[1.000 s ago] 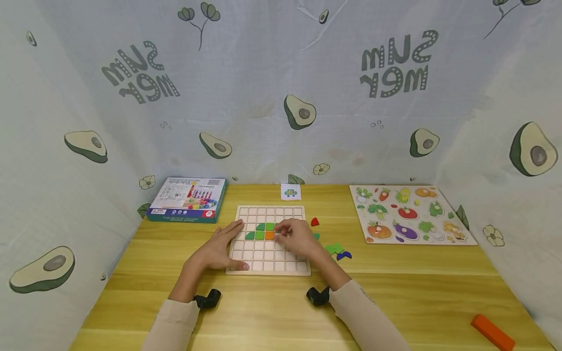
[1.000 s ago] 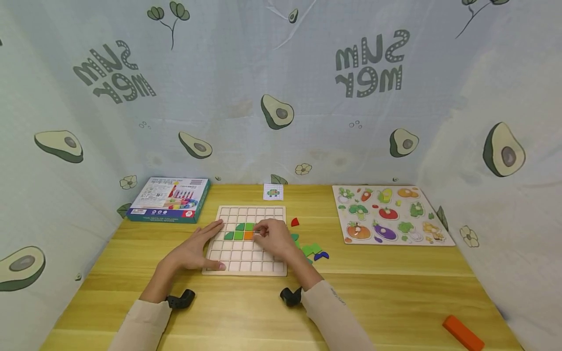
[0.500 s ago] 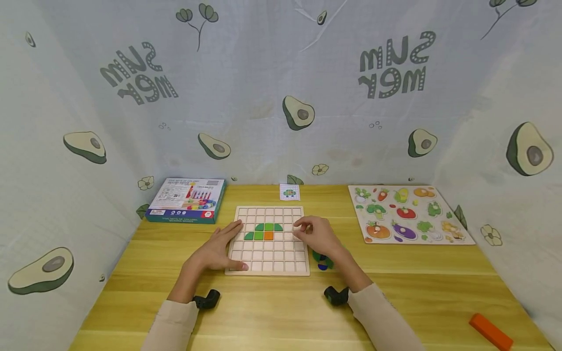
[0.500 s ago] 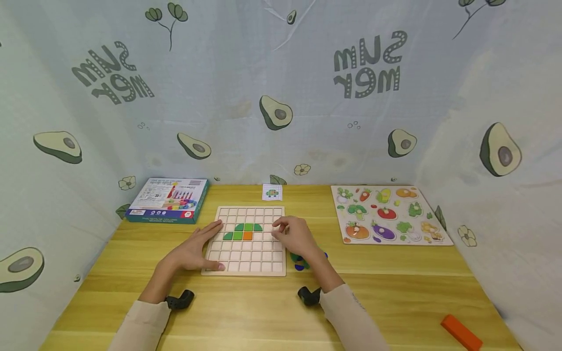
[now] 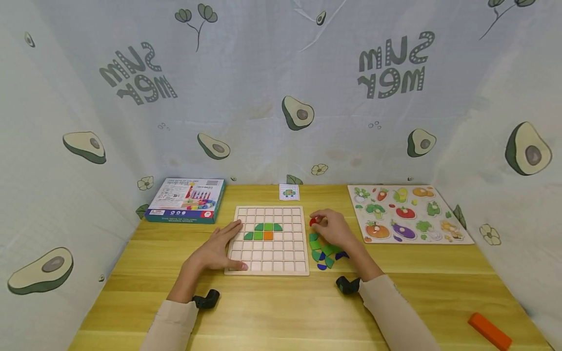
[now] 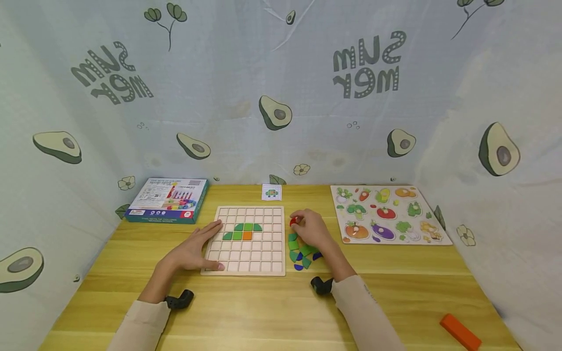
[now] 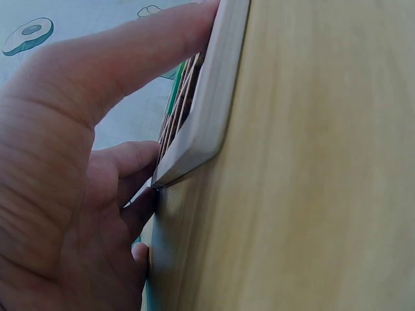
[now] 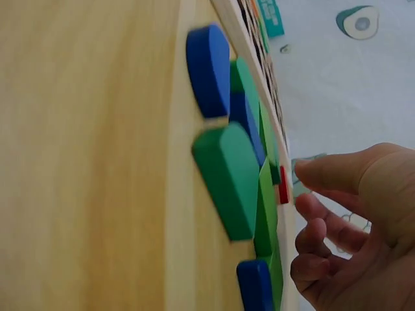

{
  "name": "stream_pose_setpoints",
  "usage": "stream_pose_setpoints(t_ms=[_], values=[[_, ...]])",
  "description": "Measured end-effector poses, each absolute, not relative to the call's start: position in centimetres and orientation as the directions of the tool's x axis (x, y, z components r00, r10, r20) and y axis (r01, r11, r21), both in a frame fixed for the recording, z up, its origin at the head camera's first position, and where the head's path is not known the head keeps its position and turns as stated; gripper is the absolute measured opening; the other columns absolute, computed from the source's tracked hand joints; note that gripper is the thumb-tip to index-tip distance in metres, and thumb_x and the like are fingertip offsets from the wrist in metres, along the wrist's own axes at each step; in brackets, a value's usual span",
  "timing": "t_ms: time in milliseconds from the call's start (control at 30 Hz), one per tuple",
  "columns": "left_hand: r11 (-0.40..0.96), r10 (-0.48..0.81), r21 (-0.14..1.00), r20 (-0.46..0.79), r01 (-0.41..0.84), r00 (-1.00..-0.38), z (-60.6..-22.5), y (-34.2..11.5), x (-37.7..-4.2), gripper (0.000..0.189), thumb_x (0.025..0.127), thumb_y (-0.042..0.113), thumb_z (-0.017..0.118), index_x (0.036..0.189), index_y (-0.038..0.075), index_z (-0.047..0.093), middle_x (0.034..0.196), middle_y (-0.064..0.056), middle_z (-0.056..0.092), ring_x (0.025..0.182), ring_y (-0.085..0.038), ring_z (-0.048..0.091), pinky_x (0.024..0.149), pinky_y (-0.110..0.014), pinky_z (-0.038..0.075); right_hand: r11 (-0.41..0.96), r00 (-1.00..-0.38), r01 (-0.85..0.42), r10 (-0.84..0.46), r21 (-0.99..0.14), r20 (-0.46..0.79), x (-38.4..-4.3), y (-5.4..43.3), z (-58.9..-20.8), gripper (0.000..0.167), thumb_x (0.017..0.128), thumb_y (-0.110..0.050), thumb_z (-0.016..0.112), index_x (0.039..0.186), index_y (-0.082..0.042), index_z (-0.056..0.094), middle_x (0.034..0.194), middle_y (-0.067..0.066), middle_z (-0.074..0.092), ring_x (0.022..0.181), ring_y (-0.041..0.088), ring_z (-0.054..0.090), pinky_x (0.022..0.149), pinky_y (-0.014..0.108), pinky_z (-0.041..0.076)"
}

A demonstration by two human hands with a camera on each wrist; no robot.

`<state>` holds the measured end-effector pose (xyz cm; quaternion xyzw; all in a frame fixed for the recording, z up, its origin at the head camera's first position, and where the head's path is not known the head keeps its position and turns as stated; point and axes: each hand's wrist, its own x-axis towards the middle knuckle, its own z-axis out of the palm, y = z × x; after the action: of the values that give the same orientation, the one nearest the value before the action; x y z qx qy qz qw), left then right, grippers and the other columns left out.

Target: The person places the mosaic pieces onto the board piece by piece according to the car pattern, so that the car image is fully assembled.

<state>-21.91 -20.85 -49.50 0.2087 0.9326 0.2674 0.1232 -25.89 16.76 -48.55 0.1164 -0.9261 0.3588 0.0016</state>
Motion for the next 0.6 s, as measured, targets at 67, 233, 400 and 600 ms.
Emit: stream_pose_setpoints(t_ms=[67,233,400,600], values=[[0.769,0.456,0.551,-0.116,0.324,-0.883,-49.55,-20.87,-21.92,0.123,0.069,0.062,0.085,0.165,0.012,0.025,0.173,-0.008,0.021,0.159,-0.035,0.021,0.130,-0.061,0.007,0.720,-0.969,-0.229,-0.230,-0.656,0.086,-26.04,16.96,-48.57,0.029,0.096,-0.012,0.070,0.124,-0.005,0.072,0.118,0.016,0.068,0.079,0.022,0.055,0.071,0.031,0.048],[0.767,0.456,0.553,-0.114,0.325,-0.883,-49.61,-20.88,-21.94,0.124,0.069,0.062,0.085,0.165,0.012,0.026,0.173,-0.008,0.021,0.159,-0.035,0.021,0.130,-0.061,0.007,0.710,-0.956,-0.261,-0.283,-0.654,0.075,-26.29,17.03,-48.42,0.034,0.096,-0.001,0.060,0.129,-0.002,0.070,0.130,0.019,0.066,0.067,0.020,0.050,0.064,0.030,0.044],[0.769,0.451,0.553,-0.113,0.321,-0.885,-49.67,-20.84,-21.93,0.124,0.069,0.062,0.085,0.165,0.013,0.025,0.173,-0.007,0.021,0.159,-0.035,0.021,0.130,-0.061,0.007,0.736,-0.942,-0.306,-0.324,-0.604,0.083,-26.57,16.89,-48.48,0.040,0.095,0.004,0.054,0.131,-0.002,0.069,0.132,0.021,0.060,0.088,0.025,0.058,0.078,0.037,0.050],[0.771,0.447,0.554,-0.119,0.314,-0.887,-49.66,-20.78,-21.93,0.124,0.069,0.062,0.085,0.165,0.013,0.024,0.173,-0.007,0.020,0.159,-0.034,0.020,0.130,-0.060,0.006,0.778,-0.970,-0.223,-0.237,-0.588,0.054,-26.70,17.03,-48.69,0.029,0.096,-0.004,0.062,0.122,-0.003,0.074,0.115,0.017,0.063,0.094,0.028,0.058,0.084,0.041,0.053]])
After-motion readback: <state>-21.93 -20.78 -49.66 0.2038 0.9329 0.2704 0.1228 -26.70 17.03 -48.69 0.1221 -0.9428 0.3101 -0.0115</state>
